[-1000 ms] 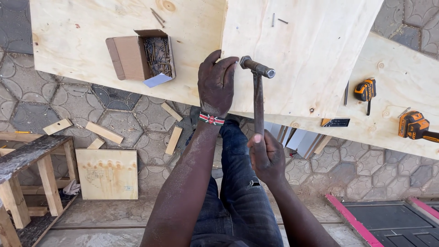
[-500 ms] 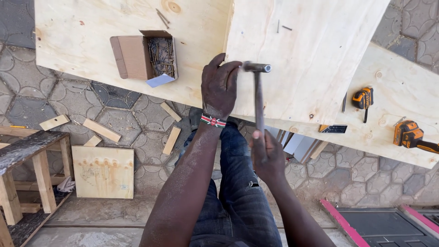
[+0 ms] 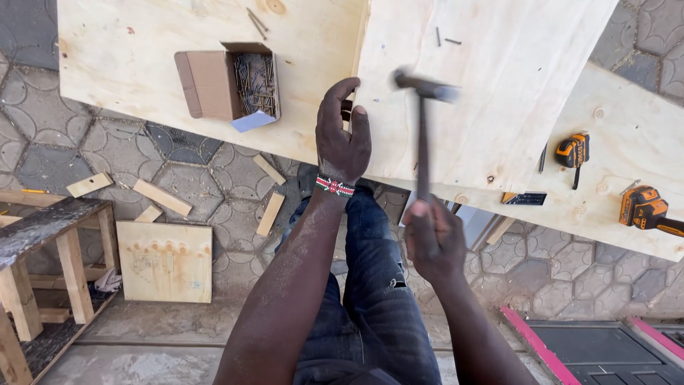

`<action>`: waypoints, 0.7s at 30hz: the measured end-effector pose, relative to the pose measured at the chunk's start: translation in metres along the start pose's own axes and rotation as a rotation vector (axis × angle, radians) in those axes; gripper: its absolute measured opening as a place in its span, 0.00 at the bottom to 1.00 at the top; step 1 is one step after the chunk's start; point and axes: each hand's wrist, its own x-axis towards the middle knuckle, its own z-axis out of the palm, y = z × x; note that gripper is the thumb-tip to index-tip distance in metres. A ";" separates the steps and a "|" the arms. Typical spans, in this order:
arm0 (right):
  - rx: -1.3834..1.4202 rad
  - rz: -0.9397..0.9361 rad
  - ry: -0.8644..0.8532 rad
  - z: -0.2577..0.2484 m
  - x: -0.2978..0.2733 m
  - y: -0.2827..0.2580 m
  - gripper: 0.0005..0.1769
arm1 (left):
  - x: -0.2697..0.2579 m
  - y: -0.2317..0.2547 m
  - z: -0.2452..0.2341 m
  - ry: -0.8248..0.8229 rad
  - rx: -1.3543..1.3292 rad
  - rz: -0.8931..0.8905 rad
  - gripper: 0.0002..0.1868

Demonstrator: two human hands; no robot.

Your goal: Measuring plywood and hammering nails to secure it to a wooden frame during construction.

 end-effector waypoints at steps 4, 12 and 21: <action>0.304 -0.501 0.082 0.002 0.001 0.030 0.34 | -0.002 -0.007 0.002 0.004 -0.019 -0.007 0.20; 0.180 -0.468 0.062 0.002 0.006 0.028 0.35 | -0.001 0.002 -0.001 -0.004 -0.078 -0.010 0.19; 0.054 -0.370 0.062 -0.013 0.002 0.068 0.35 | -0.003 0.004 -0.005 0.001 -0.079 -0.010 0.19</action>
